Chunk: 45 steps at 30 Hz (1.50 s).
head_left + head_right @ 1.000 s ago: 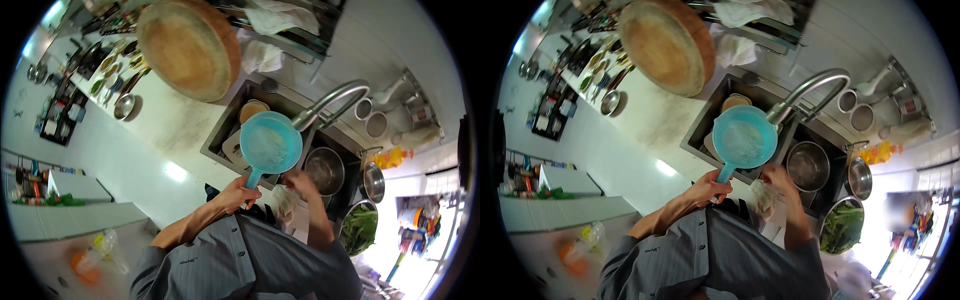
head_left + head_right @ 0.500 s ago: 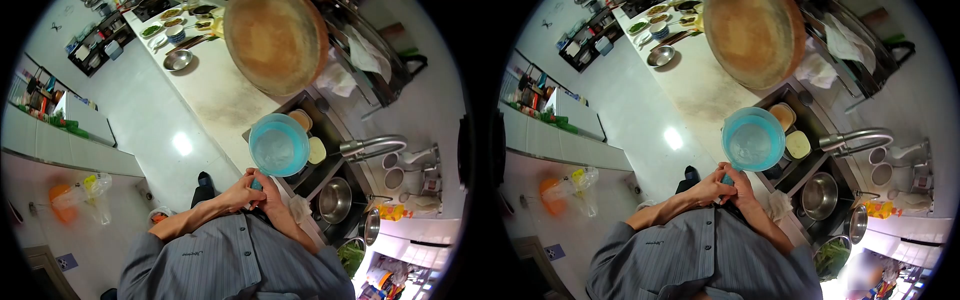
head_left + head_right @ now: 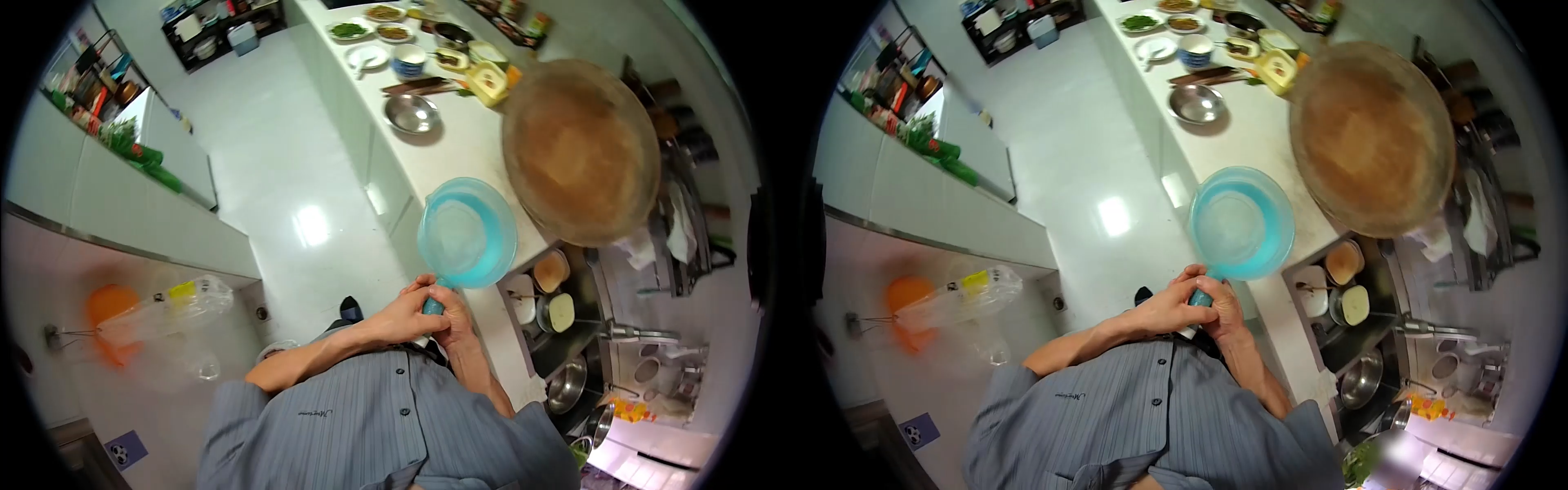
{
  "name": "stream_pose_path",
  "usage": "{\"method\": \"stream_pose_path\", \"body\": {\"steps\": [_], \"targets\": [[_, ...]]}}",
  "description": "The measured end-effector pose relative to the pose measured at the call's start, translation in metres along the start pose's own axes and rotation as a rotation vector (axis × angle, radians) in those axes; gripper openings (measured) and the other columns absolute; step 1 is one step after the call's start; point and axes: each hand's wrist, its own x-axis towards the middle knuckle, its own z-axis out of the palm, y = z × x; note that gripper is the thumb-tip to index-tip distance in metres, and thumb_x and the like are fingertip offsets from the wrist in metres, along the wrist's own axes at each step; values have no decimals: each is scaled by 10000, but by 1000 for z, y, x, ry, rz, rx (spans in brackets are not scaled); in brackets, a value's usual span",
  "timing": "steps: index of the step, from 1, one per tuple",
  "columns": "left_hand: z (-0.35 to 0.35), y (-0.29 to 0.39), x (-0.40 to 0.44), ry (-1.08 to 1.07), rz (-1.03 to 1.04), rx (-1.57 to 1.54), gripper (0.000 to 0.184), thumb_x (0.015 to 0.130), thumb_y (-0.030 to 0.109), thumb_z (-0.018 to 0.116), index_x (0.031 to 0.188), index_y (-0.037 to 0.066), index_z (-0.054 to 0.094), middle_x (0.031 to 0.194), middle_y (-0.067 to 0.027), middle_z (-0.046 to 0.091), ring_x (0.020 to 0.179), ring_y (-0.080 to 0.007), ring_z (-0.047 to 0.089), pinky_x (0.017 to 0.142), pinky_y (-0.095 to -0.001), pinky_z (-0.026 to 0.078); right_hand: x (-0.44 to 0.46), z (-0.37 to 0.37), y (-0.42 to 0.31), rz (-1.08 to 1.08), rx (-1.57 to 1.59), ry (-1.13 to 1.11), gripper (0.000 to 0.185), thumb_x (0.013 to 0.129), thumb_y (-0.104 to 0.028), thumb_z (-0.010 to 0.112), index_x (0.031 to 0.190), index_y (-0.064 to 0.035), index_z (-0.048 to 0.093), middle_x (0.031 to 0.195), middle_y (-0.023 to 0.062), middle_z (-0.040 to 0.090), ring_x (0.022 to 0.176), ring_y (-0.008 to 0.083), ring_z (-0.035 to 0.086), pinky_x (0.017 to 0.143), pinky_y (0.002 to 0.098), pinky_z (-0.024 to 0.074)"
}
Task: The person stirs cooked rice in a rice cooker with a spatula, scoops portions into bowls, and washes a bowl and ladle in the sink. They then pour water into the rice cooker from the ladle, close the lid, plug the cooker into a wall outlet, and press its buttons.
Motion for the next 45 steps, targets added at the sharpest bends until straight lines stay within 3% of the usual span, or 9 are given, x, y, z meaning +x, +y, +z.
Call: {"method": "stream_pose_path", "body": {"steps": [2, 4, 7, 13, 20, 24, 30, 40, 45], "targets": [[-46, 2, -5, 67, 132, 136, 426, 923, 331, 618, 1143, -34, 610, 968, -165, 615, 750, -209, 623, 722, -365, 532, 25, 34, 4, 24, -13, -25, 322, 841, -191, 690, 1093, -6, 611, 990, 170, 672, 979, 280, 648, 903, 393, 538], [-100, 43, -14, -159, -302, 40, 440, 936, 399, 602, 1019, -30, 649, 778, -103, 617, 730, -199, 612, 657, -348, 491, 52, 61, 9, 37, -24, -40, 299, 840, -185, 694, 1068, -6, 618, 974, 173, 679, 953, 279, 656, 886, 389, 548], [-150, 32, -26, -71, -471, 32, 401, 934, 381, 632, 881, -16, 661, 750, -68, 614, 693, -154, 585, 618, -317, 452, 99, 95, 14, 81, -15, -125, 264, 845, -168, 700, 1043, -13, 619, 932, 159, 690, 886, 273, 673, 850, 388, 562], [-250, 9, -31, 240, -461, -138, 260, 926, 230, 685, 809, 1, 649, 671, -7, 602, 633, -60, 525, 564, -259, 416, 209, 149, 25, 240, -62, -180, 217, 858, -164, 705, 960, -27, 572, 718, 49, 570, 666, 196, 592, 657, 350, 508], [-413, -49, 15, 474, -464, -203, 201, 928, 183, 691, 828, 12, 654, 705, -3, 624, 647, -53, 544, 568, -233, 419, 372, 226, 29, 339, -114, -353, 212, 850, -179, 713, 924, -31, 580, 689, 45, 560, 619, 166, 570, 613, 324, 470], [-526, -49, 49, 570, -501, -130, 178, 925, 179, 693, 847, 23, 656, 715, -3, 627, 654, -58, 558, 570, -230, 425, 461, 295, 22, 377, -218, -331, 215, 847, -216, 711, 880, -42, 589, 674, 38, 543, 594, 162, 538, 606, 311, 430], [-663, -63, 89, 843, -506, -282, 175, 915, 166, 700, 852, 6, 667, 661, 23, 600, 605, -45, 530, 548, -227, 426, 601, 383, 14, 489, -261, -410, 206, 854, -214, 698, 861, -49, 574, 676, 39, 545, 598, 159, 539, 604, 307, 436], [-912, -116, 183, 806, -437, -298, 110, 927, 139, 663, 876, 45, 641, 685, 8, 604, 573, -52, 520, 524, -212, 412, 821, 522, 7, 439, -244, -440, 194, 896, -208, 662, 831, -60, 556, 660, 17, 513, 560, 122, 468, 558, 274, 397], [-1057, -98, 253, 697, -402, -263, 117, 924, 129, 672, 881, 21, 659, 694, 28, 603, 619, -40, 528, 571, -208, 427, 915, 599, -12, 372, -204, -399, 178, 906, -192, 645, 830, -62, 550, 649, 12, 494, 561, 124, 470, 560, 284, 405]]}}
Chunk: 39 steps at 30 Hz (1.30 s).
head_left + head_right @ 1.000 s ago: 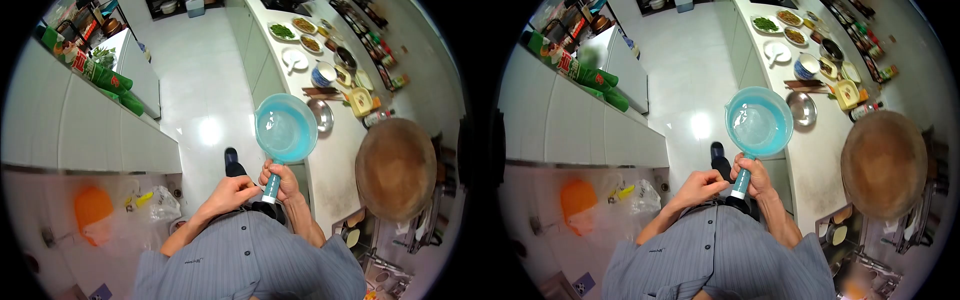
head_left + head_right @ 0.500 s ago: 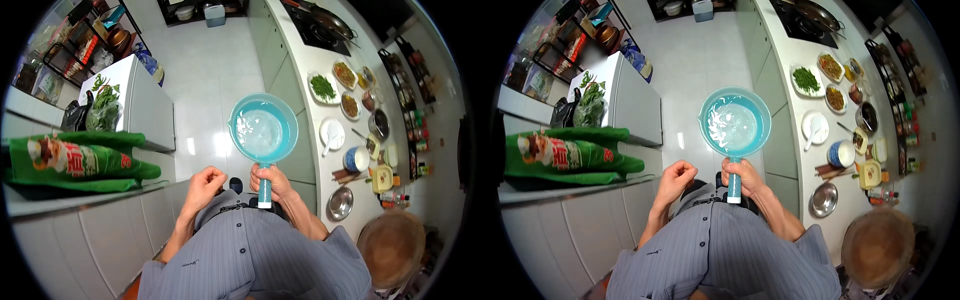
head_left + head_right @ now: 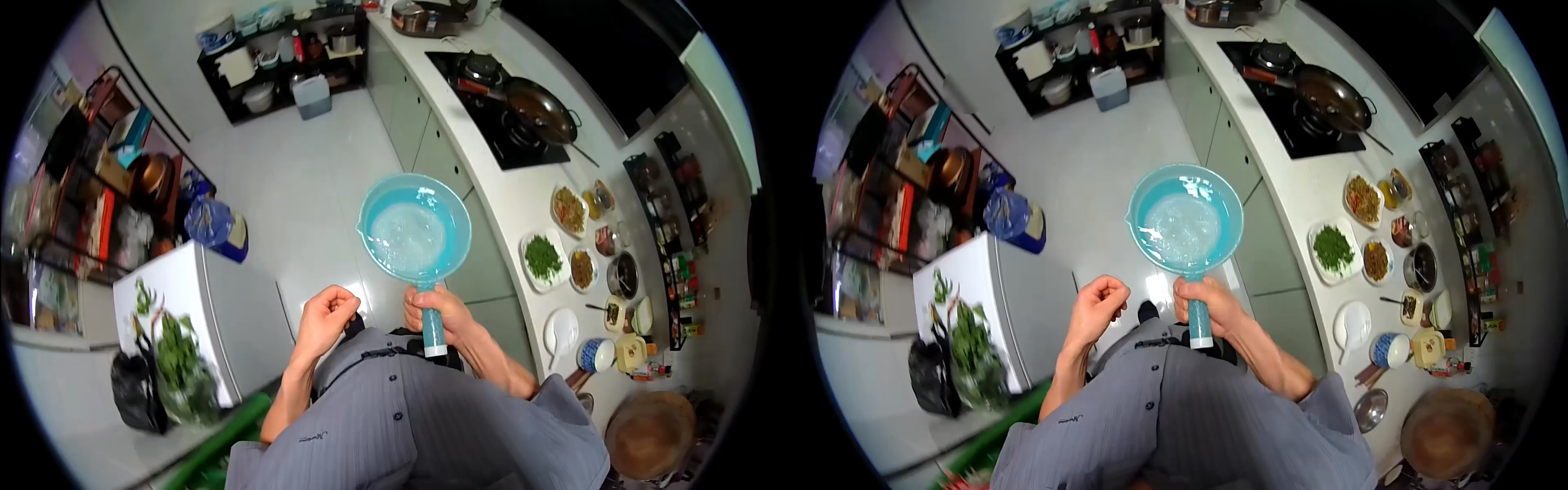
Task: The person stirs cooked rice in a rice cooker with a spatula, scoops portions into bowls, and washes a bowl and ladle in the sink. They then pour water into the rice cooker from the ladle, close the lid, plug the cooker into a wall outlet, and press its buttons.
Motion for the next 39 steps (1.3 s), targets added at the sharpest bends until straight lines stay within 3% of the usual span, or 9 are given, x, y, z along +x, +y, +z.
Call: {"method": "stream_pose_path", "body": {"steps": [5, 8, 21, 27, 32, 39], "targets": [[-30, 61, 122, -100, 15, 167, 123, 928, 136, 677, 888, 21, 657, 667, 34, 590, 609, -36, 519, 573, -214, 432, 99, 5, -60, -68, 35, 53, 186, 903, -194, 642, 818, -54, 555, 655, 23, 521, 571, 135, 500, 572, 284, 417], [-37, 76, 197, -177, 24, 61, 106, 936, 135, 672, 873, 53, 649, 694, 22, 611, 598, -47, 524, 553, -208, 423, 159, -2, -106, -80, 17, 68, 175, 896, -189, 640, 834, -45, 561, 658, 27, 535, 581, 134, 517, 577, 282, 422], [-61, 200, 504, -53, 52, -63, 90, 953, 112, 655, 883, 57, 642, 687, 2, 617, 561, -64, 542, 514, -214, 425, 406, -52, -317, -54, 14, 32, 133, 887, -155, 589, 822, -45, 551, 670, 45, 554, 573, 138, 519, 583, 289, 433], [-79, 239, 646, -209, 27, -55, 85, 957, 102, 644, 891, 48, 647, 695, -5, 621, 563, -64, 543, 510, -214, 429, 502, -60, -392, -151, 18, 282, 119, 879, -142, 619, 880, -31, 576, 683, 35, 542, 587, 132, 511, 576, 289, 427], [-103, 299, 773, -380, 63, 56, 94, 954, 108, 630, 893, 36, 637, 699, -9, 610, 578, -74, 532, 532, -234, 423, 582, -72, -436, -328, 160, 223, 146, 890, -153, 635, 887, -25, 564, 698, 36, 532, 600, 141, 508, 574, 292, 421], [-119, 377, 914, -566, 129, 138, 82, 957, 114, 630, 959, 32, 631, 738, 3, 600, 617, -54, 526, 549, -228, 419, 662, -56, -513, -551, 277, 413, 186, 864, -176, 676, 870, -20, 576, 688, 41, 560, 581, 150, 513, 569, 292, 418]]}}
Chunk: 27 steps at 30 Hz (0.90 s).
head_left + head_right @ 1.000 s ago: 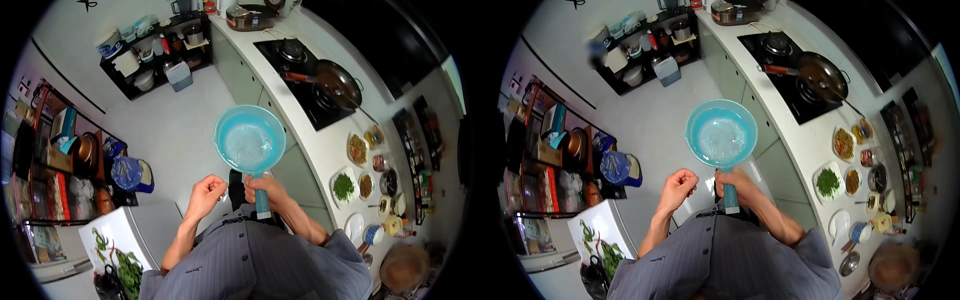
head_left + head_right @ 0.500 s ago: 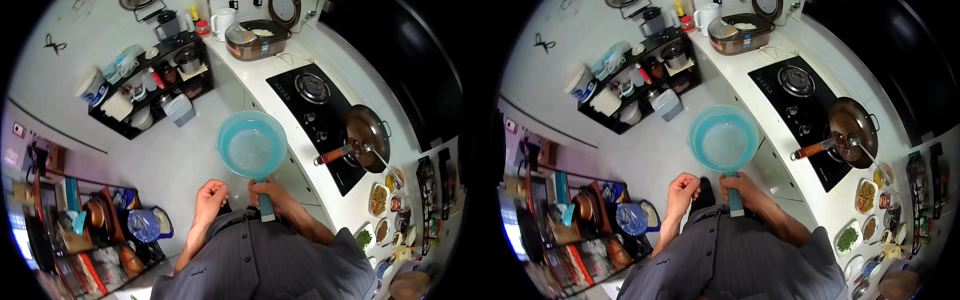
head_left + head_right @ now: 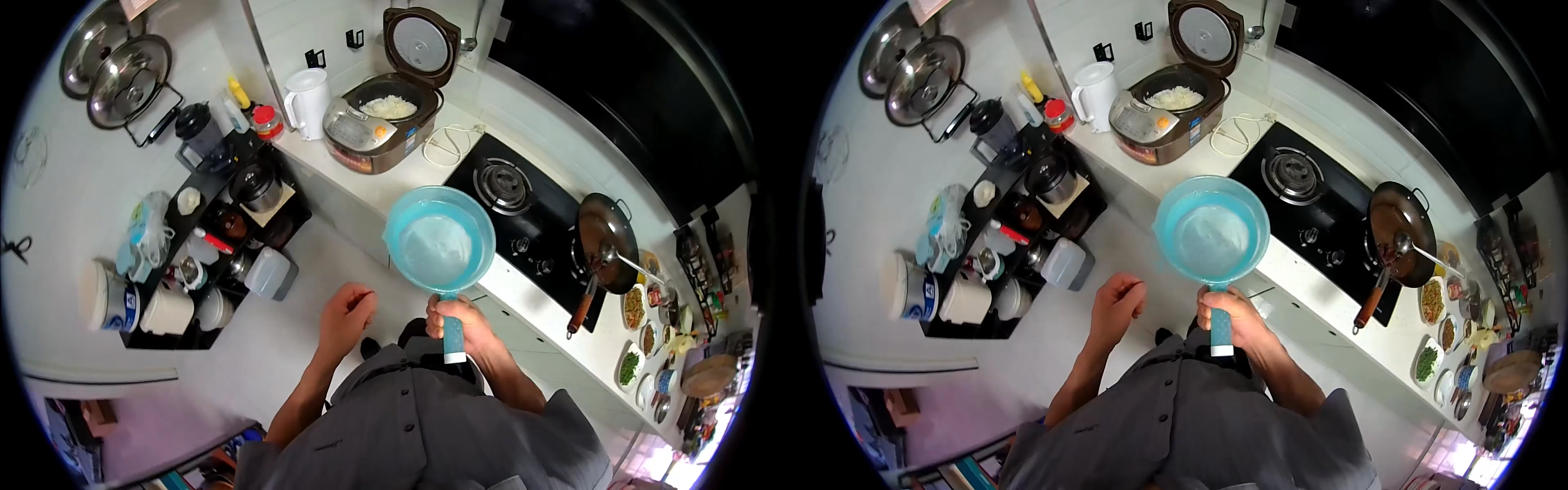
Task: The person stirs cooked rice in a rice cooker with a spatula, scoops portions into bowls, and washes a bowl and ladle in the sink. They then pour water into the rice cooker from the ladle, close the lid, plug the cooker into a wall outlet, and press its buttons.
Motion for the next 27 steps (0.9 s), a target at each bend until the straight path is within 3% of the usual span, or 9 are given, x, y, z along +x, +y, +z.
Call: {"method": "stream_pose_path", "body": {"steps": [4, 11, 18, 20, 27], "targets": [[-21, 14, 69, -29, 131, -44, 85, 943, 83, 636, 1008, 31, 616, 763, 2, 606, 619, -54, 534, 555, -224, 427, 50, 13, -21, -96, 20, 35, 191, 862, -185, 680, 886, -19, 589, 690, 42, 562, 564, 150, 503, 555, 294, 412], [-48, 34, 172, -91, 110, -3, 104, 942, 50, 627, 1043, 27, 625, 787, -20, 612, 602, -75, 544, 551, -235, 437, 140, 20, -73, -198, 30, 111, 198, 859, -169, 689, 903, -8, 584, 696, 46, 551, 568, 144, 490, 550, 287, 411], [-87, 61, 274, -82, 21, 21, 117, 960, 110, 629, 1041, 26, 637, 770, 4, 612, 621, -68, 552, 558, -231, 443, 220, 31, -130, -310, 18, 217, 240, 841, -193, 700, 923, 0, 582, 697, 55, 546, 545, 148, 480, 530, 288, 393], [-90, 69, 300, -76, 92, -19, 101, 942, 26, 597, 1040, 25, 619, 777, -24, 611, 610, -80, 546, 546, -236, 439, 237, 34, -145, -323, 8, 221, 209, 855, -180, 677, 903, -6, 571, 690, 33, 552, 554, 128, 498, 533, 274, 416], [-111, 82, 401, -230, 172, 28, 115, 952, 20, 622, 1066, 7, 608, 852, -21, 643, 638, -64, 546, 568, -225, 441, 302, 57, -179, -431, 0, 394, 196, 866, -187, 672, 842, -21, 571, 669, 33, 548, 516, 128, 490, 500, 269, 399]]}}
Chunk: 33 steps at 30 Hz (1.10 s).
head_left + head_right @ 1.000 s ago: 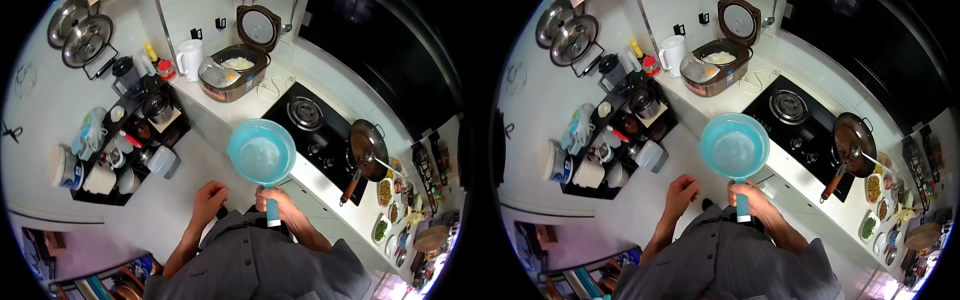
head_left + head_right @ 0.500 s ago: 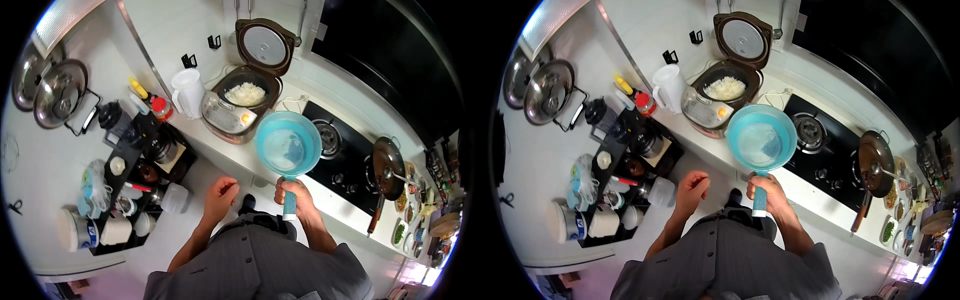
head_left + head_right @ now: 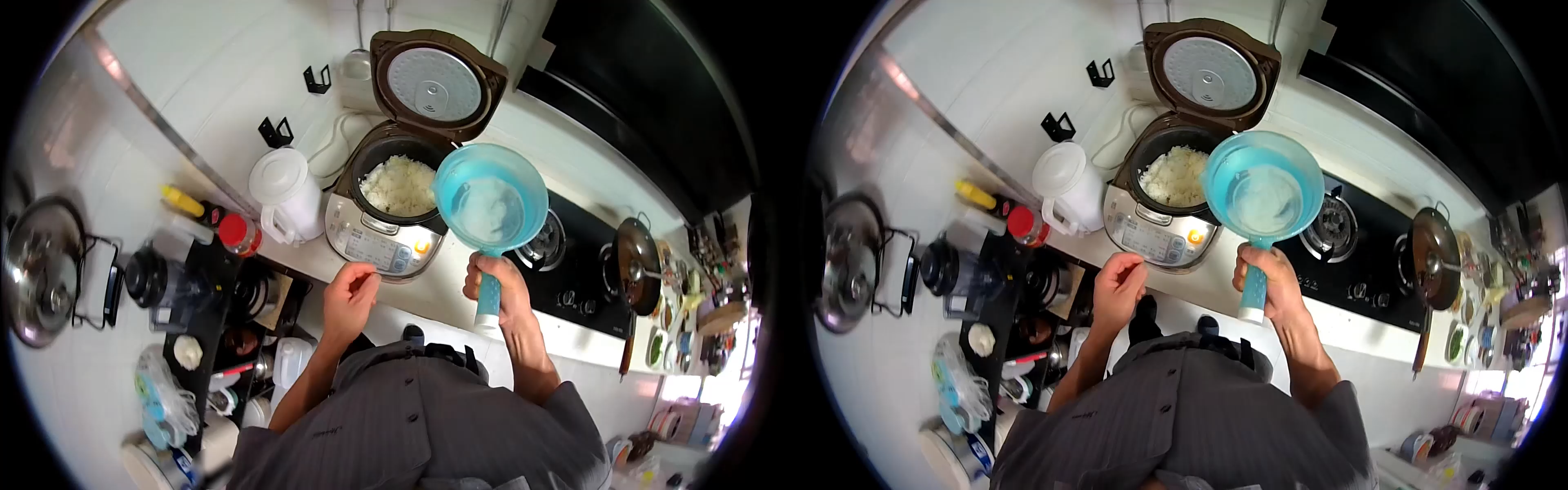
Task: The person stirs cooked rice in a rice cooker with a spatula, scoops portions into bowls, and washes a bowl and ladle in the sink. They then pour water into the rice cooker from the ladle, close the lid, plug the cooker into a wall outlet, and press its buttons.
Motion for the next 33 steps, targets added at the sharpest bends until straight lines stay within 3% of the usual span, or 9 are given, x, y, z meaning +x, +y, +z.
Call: {"method": "stream_pose_path", "body": {"steps": [2, 5, 7, 13, 18, 20, 33], "targets": [[-14, 2, 27, -64, 18, 16, 108, 946, 16, 634, 1053, 6, 618, 839, -12, 643, 646, -51, 536, 574, -219, 435, 11, 22, 4, -53, -12, 104, 200, 873, -181, 671, 868, -24, 546, 689, 27, 509, 501, 109, 434, 468, 258, 345], [-36, 11, 65, -157, 24, 12, 108, 937, 4, 651, 1043, -1, 629, 837, -7, 649, 667, -39, 526, 593, -210, 432, 32, 53, 11, -113, -42, 244, 186, 879, -169, 658, 866, -24, 541, 696, 26, 506, 499, 108, 429, 462, 253, 345], [-50, 5, 88, -201, 110, 99, 113, 935, 9, 659, 1044, 1, 631, 844, -12, 656, 688, -44, 539, 614, -214, 443, 45, 70, 12, -147, -34, 304, 181, 881, -163, 653, 867, -21, 542, 686, 28, 496, 498, 106, 426, 457, 251, 347], [-69, 1, 119, -358, 44, 67, 124, 926, 17, 676, 1044, 2, 640, 854, -15, 664, 719, -46, 556, 648, -223, 466, 70, 93, 25, -216, -104, 448, 176, 879, -165, 641, 854, -9, 564, 665, 47, 517, 496, 143, 471, 468, 276, 409], [-68, -2, 132, -385, 81, 56, 131, 921, 27, 685, 1040, -2, 641, 850, -17, 665, 719, -45, 557, 648, -225, 468, 77, 96, 26, -215, -113, 495, 178, 876, -165, 639, 844, -2, 578, 681, 73, 557, 501, 171, 525, 467, 292, 445], [-66, -3, 137, -398, 112, 63, 131, 921, 31, 686, 1040, -2, 641, 848, -18, 666, 718, -45, 557, 647, -225, 469, 76, 91, 26, -204, -143, 500, 199, 890, -160, 653, 949, 28, 628, 730, 60, 574, 556, 139, 564, 490, 278, 457], [-44, -4, 156, -372, 131, 111, 95, 926, 22, 674, 1013, -2, 645, 816, -6, 659, 695, -41, 547, 637, -215, 463, 75, 82, 14, -190, -204, 498, 230, 880, -166, 644, 967, 45, 619, 751, 72, 573, 575, 145, 565, 512, 285, 464]]}}
